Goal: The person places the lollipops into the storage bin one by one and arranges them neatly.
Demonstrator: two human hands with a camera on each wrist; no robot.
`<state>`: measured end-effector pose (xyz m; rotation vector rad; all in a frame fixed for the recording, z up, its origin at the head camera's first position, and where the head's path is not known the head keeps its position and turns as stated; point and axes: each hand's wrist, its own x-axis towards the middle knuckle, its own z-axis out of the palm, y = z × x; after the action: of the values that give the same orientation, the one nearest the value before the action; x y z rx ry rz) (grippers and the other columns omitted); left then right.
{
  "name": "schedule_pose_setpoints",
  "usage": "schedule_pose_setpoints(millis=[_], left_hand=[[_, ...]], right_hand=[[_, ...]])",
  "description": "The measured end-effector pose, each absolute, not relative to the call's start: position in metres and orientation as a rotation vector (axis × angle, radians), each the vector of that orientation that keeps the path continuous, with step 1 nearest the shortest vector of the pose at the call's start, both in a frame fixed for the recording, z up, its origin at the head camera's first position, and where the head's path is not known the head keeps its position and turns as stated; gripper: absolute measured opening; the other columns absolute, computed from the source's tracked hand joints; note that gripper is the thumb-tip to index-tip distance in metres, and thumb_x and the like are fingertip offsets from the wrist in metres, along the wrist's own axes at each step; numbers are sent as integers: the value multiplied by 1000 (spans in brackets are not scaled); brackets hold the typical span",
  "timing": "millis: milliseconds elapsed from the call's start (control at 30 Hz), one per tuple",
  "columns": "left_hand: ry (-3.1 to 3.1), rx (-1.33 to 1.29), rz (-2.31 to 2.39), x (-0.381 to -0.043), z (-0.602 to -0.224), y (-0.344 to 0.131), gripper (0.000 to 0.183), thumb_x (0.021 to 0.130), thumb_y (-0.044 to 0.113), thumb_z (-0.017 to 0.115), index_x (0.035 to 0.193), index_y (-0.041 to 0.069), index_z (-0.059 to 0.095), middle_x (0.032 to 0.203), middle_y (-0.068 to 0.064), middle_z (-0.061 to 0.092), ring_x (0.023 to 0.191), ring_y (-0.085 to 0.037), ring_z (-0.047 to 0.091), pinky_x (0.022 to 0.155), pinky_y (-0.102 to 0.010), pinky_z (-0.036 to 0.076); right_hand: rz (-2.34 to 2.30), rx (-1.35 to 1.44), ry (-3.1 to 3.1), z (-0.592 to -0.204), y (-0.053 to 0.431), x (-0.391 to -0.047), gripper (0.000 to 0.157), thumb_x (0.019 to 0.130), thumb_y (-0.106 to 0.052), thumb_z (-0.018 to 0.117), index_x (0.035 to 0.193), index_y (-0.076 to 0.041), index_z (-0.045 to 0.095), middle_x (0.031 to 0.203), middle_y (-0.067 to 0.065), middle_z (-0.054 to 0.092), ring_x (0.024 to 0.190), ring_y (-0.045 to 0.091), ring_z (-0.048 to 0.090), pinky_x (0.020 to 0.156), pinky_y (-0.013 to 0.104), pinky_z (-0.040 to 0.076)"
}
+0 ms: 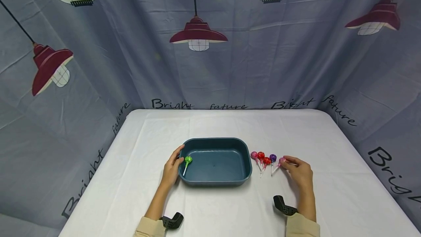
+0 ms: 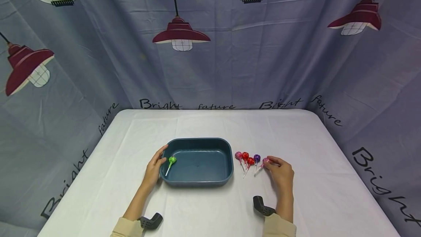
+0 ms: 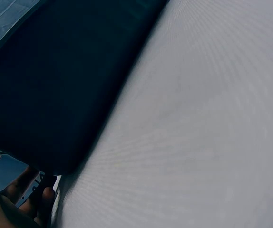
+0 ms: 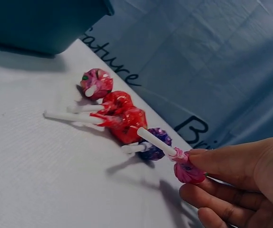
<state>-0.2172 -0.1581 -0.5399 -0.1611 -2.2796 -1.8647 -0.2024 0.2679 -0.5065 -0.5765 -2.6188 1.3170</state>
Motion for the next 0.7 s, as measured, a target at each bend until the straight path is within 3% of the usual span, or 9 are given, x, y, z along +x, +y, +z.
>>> schedule_pose_setpoints(millis=[233,467,567,700], left_hand=[[-2277,-166,-1862,-217,-540,-158,41,95,12,48,134,25,50,139,0,44,127,-26,38,101,-47,33],[-2282,-211,-1768,-219,-543,-158,42,94,11,47,135,21,49,138,-5,46,124,-33,41,96,-49,38],[-2285,-215,-1765,-220,-544,-158,42,94,10,46,135,21,49,138,-4,46,124,-32,41,96,-48,38],[-2273,-194,-1829,-219,-543,-159,41,94,12,48,134,23,50,139,-3,44,126,-30,39,99,-50,35]], right_hand=[[1412,-592,-2571,-497,270,-201,44,80,-31,71,115,-6,65,94,4,69,70,6,57,61,23,39],[1395,-672,-2510,-548,300,-228,55,71,-58,69,113,-24,67,97,-7,67,85,9,52,65,27,37],[1452,-699,-2430,-551,304,-232,51,71,-56,70,113,-26,68,95,-7,67,87,11,52,64,28,35],[1542,-694,-2342,-519,291,-223,46,73,-46,73,112,-22,69,94,-4,68,85,11,52,57,34,36]])
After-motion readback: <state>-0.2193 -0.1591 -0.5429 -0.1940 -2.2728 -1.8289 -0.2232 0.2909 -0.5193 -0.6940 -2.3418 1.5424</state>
